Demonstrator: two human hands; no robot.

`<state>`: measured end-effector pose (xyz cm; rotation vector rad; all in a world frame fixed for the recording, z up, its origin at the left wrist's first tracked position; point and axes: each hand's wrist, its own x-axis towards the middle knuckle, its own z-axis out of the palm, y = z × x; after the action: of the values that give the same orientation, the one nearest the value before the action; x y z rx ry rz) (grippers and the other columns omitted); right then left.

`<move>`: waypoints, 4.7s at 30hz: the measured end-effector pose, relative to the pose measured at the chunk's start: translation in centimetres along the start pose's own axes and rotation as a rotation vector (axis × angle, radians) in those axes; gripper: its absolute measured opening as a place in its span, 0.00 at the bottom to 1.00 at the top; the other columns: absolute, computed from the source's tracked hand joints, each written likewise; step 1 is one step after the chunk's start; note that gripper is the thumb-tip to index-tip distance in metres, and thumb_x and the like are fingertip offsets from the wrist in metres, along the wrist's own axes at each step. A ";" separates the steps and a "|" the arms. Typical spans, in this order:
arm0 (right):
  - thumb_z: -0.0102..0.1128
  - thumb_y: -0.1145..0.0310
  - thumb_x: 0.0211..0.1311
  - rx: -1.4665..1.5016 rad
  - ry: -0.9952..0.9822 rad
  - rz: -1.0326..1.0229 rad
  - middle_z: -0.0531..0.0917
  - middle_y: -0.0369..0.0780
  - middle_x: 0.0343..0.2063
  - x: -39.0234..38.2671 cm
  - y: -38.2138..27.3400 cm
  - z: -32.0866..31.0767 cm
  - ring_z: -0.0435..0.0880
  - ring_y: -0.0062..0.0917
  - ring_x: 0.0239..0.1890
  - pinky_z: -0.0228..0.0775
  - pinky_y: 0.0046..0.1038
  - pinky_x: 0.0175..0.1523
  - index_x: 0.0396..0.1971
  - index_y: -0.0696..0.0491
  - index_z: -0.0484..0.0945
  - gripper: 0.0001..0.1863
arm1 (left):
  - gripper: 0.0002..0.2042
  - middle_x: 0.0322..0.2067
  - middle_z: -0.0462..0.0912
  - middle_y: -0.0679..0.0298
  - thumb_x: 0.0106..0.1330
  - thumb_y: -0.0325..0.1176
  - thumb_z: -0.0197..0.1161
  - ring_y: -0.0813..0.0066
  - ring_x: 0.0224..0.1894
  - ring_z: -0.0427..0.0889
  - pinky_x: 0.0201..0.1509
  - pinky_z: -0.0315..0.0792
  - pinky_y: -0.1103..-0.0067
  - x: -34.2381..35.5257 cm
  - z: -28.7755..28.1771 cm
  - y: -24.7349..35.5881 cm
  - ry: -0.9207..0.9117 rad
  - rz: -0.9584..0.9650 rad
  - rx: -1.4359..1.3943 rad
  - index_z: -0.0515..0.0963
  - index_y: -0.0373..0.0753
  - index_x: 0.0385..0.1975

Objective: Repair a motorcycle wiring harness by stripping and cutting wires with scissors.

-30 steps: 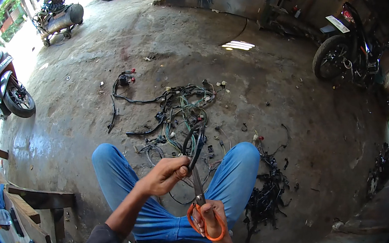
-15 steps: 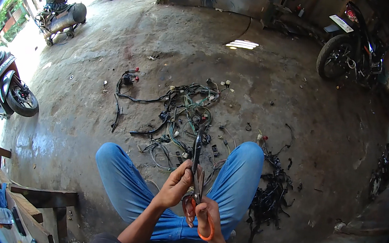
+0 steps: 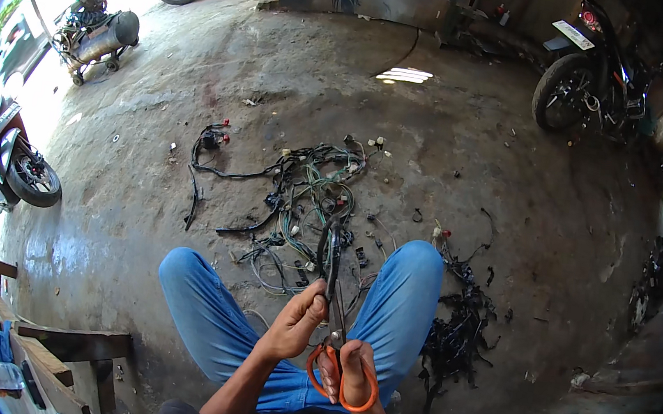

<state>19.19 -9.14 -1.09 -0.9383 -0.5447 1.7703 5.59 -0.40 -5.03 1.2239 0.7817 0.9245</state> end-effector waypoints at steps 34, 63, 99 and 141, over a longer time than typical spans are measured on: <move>0.53 0.25 0.57 -0.336 -0.017 0.022 0.69 0.29 0.13 0.4 0.1 -0.9 0.69 0.11 0.14 0.61 0.17 0.18 0.21 0.53 0.72 0.39 | 0.19 0.22 0.61 0.72 0.79 0.50 0.47 0.85 0.22 0.57 0.19 0.51 0.84 4.2 3.6 3.2 0.297 0.026 -0.716 0.66 0.42 0.31; 0.54 0.35 0.69 -0.314 0.017 0.114 0.67 0.31 0.11 -0.7 -5.2 -4.2 0.68 0.13 0.10 0.60 0.18 0.13 0.18 0.52 0.67 0.34 | 0.18 0.25 0.66 0.69 0.82 0.48 0.43 0.83 0.23 0.63 0.20 0.57 0.85 4.5 -3.5 1.6 0.123 -0.006 -0.397 0.69 0.39 0.37; 0.40 0.28 0.68 -0.611 -0.264 0.115 0.72 0.34 0.17 1.4 -1.6 -1.2 0.75 0.18 0.20 0.69 0.25 0.27 0.31 0.57 0.71 0.39 | 0.18 0.28 0.63 0.72 0.80 0.51 0.45 0.86 0.23 0.57 0.16 0.54 0.88 3.0 0.8 2.0 0.166 -0.002 -1.054 0.68 0.42 0.34; 0.53 0.35 0.68 -1.000 -0.153 0.005 0.74 0.44 0.18 1.0 -3.2 -0.3 0.73 0.39 0.20 0.68 0.37 0.30 0.32 0.59 0.71 0.35 | 0.17 0.29 0.62 0.75 0.79 0.52 0.46 0.88 0.23 0.56 0.15 0.52 0.89 3.1 1.1 2.4 0.184 -0.041 -1.085 0.69 0.45 0.38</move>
<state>21.04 -7.03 0.76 -1.4530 -1.6035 1.5438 7.52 2.16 -2.54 0.1734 0.3223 1.1943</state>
